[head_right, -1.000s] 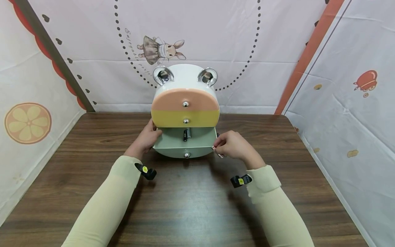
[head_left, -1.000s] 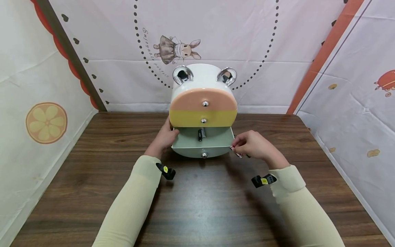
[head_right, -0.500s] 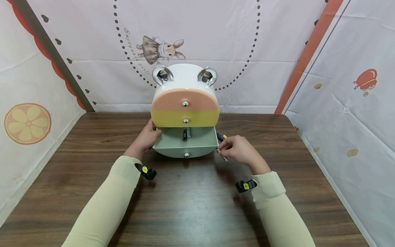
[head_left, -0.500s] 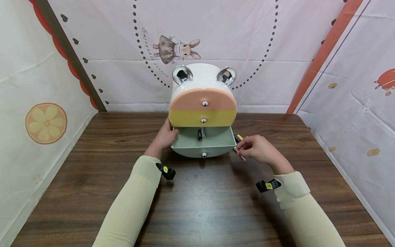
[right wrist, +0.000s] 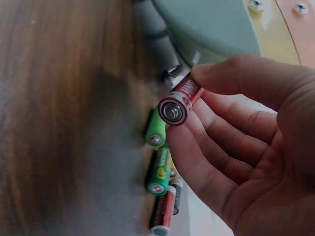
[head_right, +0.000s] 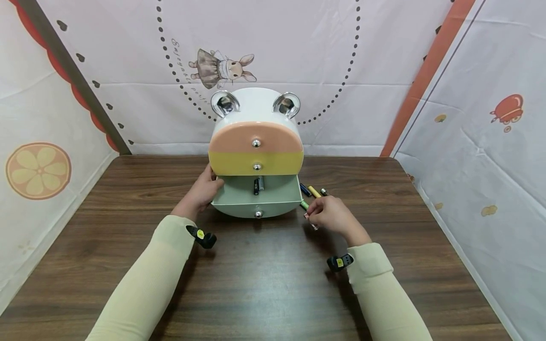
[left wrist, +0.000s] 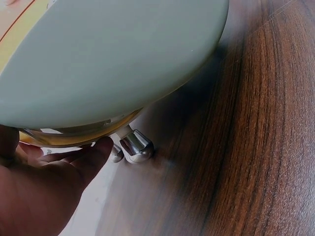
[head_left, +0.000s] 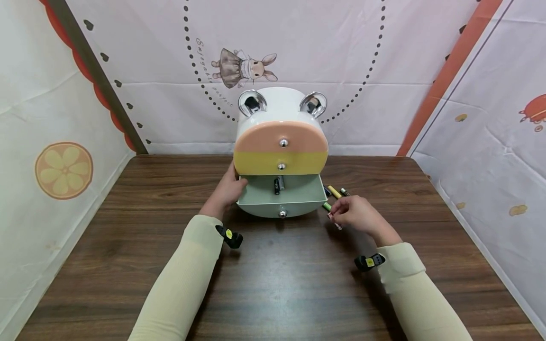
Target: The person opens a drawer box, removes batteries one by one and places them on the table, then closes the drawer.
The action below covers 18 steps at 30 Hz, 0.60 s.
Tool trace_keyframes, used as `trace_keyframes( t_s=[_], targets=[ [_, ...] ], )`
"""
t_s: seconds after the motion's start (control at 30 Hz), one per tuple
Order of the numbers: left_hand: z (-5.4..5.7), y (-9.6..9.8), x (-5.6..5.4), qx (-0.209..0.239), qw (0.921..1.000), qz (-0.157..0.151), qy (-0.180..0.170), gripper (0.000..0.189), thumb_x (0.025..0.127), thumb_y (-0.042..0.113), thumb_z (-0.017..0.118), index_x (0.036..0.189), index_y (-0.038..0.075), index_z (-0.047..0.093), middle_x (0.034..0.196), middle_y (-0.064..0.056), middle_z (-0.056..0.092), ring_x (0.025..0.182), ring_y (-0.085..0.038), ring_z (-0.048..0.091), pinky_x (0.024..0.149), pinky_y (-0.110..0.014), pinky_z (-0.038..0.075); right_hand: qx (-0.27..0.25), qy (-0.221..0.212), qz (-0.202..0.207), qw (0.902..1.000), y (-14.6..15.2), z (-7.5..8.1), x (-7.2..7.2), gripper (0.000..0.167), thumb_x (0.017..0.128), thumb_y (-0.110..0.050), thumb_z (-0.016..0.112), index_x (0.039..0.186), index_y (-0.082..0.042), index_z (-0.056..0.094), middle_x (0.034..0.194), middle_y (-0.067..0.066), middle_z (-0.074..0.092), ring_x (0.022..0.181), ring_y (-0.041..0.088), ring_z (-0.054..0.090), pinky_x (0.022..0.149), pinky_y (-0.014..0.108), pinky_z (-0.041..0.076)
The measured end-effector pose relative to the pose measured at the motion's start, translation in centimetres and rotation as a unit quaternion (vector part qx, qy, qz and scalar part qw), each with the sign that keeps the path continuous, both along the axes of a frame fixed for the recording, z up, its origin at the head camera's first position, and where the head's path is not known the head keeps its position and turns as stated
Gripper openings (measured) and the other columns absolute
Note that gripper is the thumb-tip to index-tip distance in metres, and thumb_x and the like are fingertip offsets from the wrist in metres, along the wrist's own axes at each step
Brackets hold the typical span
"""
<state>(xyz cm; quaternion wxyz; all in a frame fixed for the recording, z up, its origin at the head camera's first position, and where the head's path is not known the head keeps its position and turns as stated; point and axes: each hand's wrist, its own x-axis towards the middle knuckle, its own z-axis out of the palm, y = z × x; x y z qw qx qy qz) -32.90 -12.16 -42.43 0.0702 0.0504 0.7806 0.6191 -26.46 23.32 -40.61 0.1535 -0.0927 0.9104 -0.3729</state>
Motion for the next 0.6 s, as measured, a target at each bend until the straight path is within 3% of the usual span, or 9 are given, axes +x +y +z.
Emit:
trace_keyframes(
  t_s=[0.23,0.5,0.6],
  targets=[
    [0.3,0.0,0.1,0.011,0.9999,-0.005,-0.012,0.085,0.094,0.001,0.041,0.154,0.042,-0.002,0.164,0.0,0.009,0.149,-0.017,0.004,0.119,-0.045,0.013,0.084,0.045,0.009,0.9954,-0.2,-0.8,-0.1,0.009,0.078,-0.012,0.07,0.087,-0.009,0.07,0.08,0.002,0.069,0.066,0.012,0.059,0.06,0.028,0.048],
    [2.8,0.3,1.7,0.001,0.9995,-0.011,-0.028,0.084,0.093,-0.002,0.04,0.157,0.03,-0.003,0.164,-0.006,0.009,0.149,-0.022,0.005,0.119,-0.048,0.014,0.153,0.085,0.025,0.9842,-0.8,-1.2,0.0,0.006,0.08,-0.015,0.072,0.084,-0.011,0.073,0.078,0.0,0.071,0.065,0.009,0.061,0.063,0.029,0.049],
    [3.0,0.3,1.8,0.001,0.9995,-0.011,-0.029,0.083,0.093,-0.002,0.04,0.157,0.031,-0.002,0.164,-0.005,0.009,0.149,-0.021,0.005,0.118,-0.047,0.016,0.163,0.1,0.033,0.981,-0.9,-1.3,-0.1,0.006,0.08,-0.014,0.072,0.084,-0.011,0.074,0.078,0.0,0.072,0.066,0.009,0.061,0.064,0.03,0.05]
  ],
)
